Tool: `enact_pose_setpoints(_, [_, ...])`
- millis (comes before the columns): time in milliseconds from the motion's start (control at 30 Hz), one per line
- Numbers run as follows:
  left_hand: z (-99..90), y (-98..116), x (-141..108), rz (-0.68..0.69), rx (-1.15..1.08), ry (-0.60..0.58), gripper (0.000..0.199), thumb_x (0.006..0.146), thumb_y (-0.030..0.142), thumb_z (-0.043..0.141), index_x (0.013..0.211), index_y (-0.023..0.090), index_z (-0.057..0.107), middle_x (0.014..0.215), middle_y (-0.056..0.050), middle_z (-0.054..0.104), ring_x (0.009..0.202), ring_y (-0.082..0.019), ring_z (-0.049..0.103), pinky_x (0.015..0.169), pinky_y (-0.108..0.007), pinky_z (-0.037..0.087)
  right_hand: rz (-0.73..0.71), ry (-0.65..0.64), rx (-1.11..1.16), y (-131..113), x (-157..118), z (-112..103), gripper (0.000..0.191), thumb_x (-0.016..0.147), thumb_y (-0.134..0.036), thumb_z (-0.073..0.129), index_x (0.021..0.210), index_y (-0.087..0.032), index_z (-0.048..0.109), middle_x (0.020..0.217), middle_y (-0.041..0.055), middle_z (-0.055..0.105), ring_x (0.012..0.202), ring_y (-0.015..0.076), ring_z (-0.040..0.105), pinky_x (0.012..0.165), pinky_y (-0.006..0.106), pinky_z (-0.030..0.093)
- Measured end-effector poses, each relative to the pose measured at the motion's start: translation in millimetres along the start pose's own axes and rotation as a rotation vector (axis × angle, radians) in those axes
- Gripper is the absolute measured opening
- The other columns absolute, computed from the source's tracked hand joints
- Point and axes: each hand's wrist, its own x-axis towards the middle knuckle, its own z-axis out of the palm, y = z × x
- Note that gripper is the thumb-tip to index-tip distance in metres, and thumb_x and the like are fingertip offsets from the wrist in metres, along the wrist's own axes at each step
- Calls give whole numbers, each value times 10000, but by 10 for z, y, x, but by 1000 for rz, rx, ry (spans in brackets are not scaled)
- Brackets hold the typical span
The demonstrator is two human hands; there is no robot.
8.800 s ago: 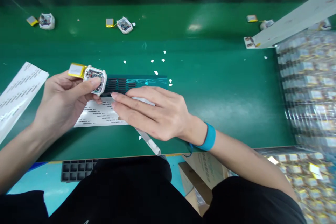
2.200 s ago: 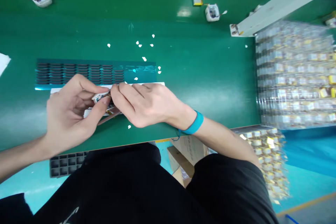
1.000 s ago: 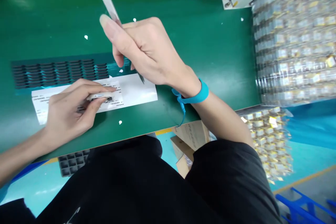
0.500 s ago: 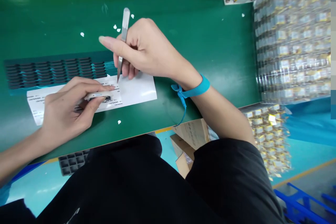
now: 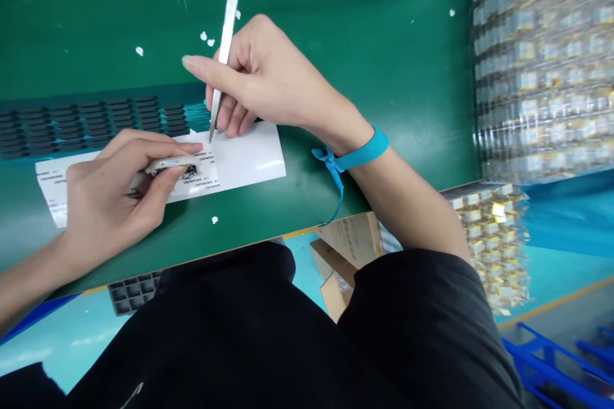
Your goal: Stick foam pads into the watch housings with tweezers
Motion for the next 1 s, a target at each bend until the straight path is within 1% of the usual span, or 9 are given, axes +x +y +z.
enact_pose_setpoints(200, [15, -11, -2, -11, 14, 11, 185, 1046, 164, 650, 1166, 236, 772, 1099, -73, 813, 948, -232, 788, 627, -294, 608, 105, -33, 120, 59, 12, -43, 689, 768, -788, 884, 755, -104, 802, 661, 48, 787, 585, 208, 797, 512, 188, 684])
enact_pose_setpoints(333, [28, -21, -15, -3, 9, 28, 178, 1035, 159, 671, 1151, 219, 793, 1091, -76, 821, 946, -225, 787, 620, -274, 597, 153, 1, 160, 84, 45, -110, 727, 708, -801, 917, 814, -94, 788, 677, 23, 791, 589, 148, 778, 519, 142, 667])
enact_pose_setpoints(433, [11, 10, 2, -46, -55, 76, 167, 1024, 151, 705, 1128, 225, 813, 1070, -33, 842, 813, -175, 782, 590, -252, 593, 28, 109, 204, 1, 32, -64, 673, 731, -760, 936, 830, -123, 739, 703, 3, 793, 597, 115, 762, 525, 130, 648])
enact_pose_setpoints(533, [-55, 66, 47, -165, -288, 215, 211, 976, 123, 802, 1129, 263, 844, 1002, 40, 850, 688, -128, 789, 583, -222, 641, -157, 246, 290, -181, -65, 109, 512, 846, -622, 927, 839, -178, 673, 688, -28, 779, 558, 103, 731, 490, 149, 608])
enact_pose_setpoints(567, [-85, 83, 65, -202, -387, 237, 252, 955, 107, 827, 1143, 274, 849, 995, 50, 849, 673, -127, 799, 570, -213, 657, -124, 244, 274, -249, -115, 181, 417, 942, -538, 873, 882, -180, 668, 770, -9, 806, 641, 123, 768, 579, 191, 651])
enact_pose_setpoints(600, [-117, 98, 82, -239, -479, 227, 301, 943, 83, 834, 1167, 284, 849, 1010, 51, 850, 683, -136, 815, 574, -211, 678, -197, 306, 295, -312, -167, 252, 343, 1022, -453, 804, 871, -184, 654, 755, -4, 798, 624, 121, 762, 558, 189, 629])
enact_pose_setpoints(667, [-173, 121, 109, -274, -630, 131, 404, 933, 36, 818, 1238, 301, 831, 1066, 44, 854, 767, -178, 850, 665, -248, 741, -177, 284, 263, -408, -264, 376, 207, 1115, -240, 657, 918, -182, 638, 804, 6, 808, 679, 135, 784, 598, 225, 643])
enact_pose_setpoints(767, [-209, 137, 122, -242, -777, -6, 539, 909, -41, 774, 1335, 290, 789, 1141, 28, 852, 943, -240, 862, 865, -338, 772, -198, 247, 218, -454, -345, 493, 264, 1129, -66, 490, 927, -176, 618, 784, 5, 791, 674, 137, 785, 577, 234, 629])
enact_pose_setpoints(1000, [-164, 155, 100, -225, -823, 15, 601, 865, -118, 739, 1342, 245, 782, 1202, 21, 838, 1015, -272, 851, 899, -351, 768, -251, 213, 202, -354, -328, 540, 208, 1095, -122, 627, 893, -169, 647, 755, -9, 771, 687, 137, 796, 552, 196, 610])
